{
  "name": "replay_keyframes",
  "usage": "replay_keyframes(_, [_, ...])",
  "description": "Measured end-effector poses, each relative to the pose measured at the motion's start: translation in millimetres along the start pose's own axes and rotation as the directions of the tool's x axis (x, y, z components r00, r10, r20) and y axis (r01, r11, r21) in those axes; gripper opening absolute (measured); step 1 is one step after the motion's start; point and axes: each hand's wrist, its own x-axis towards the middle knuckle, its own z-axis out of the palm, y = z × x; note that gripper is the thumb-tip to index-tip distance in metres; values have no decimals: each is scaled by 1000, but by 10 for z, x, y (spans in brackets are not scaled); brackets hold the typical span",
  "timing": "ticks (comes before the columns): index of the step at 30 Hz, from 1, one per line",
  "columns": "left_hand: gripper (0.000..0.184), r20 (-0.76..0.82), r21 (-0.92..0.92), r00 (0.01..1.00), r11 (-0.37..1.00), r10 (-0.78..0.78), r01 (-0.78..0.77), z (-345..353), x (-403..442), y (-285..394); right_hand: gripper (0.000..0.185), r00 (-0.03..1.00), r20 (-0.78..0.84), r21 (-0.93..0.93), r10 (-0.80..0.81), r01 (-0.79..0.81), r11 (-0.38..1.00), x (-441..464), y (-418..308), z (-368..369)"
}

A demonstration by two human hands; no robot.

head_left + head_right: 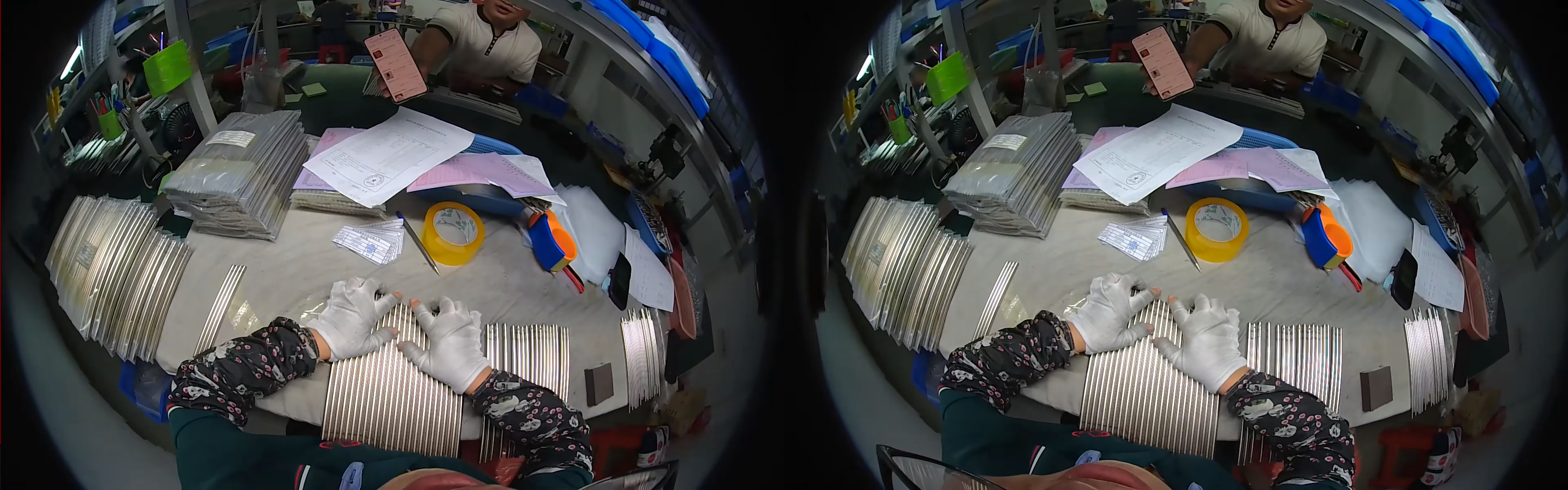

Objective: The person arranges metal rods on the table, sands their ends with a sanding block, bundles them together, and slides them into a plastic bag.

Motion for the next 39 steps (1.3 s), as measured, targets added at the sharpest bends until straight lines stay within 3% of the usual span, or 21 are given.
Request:
replay_keyframes(9, [63,103,-67,993,996,-52,59,-71,61,-32,66,999,-35,7,-10,10,1000,58,27,68])
replay_keyframes(23, [58,65,-23,997,998,-51,52,-94,21,7,63,998,-62,-16,-13,12,1000,32,-27,95])
replay_keyframes(29, [62,114,-79,988,990,-106,116,-127,-22,41,62,996,-87,26,18,-16,1000,-11,-98,53])
replay_keyframes(39, [65,77,-73,994,994,-76,82,-138,-386,300,65,994,-106,31,-5,8,999,-376,-269,41])
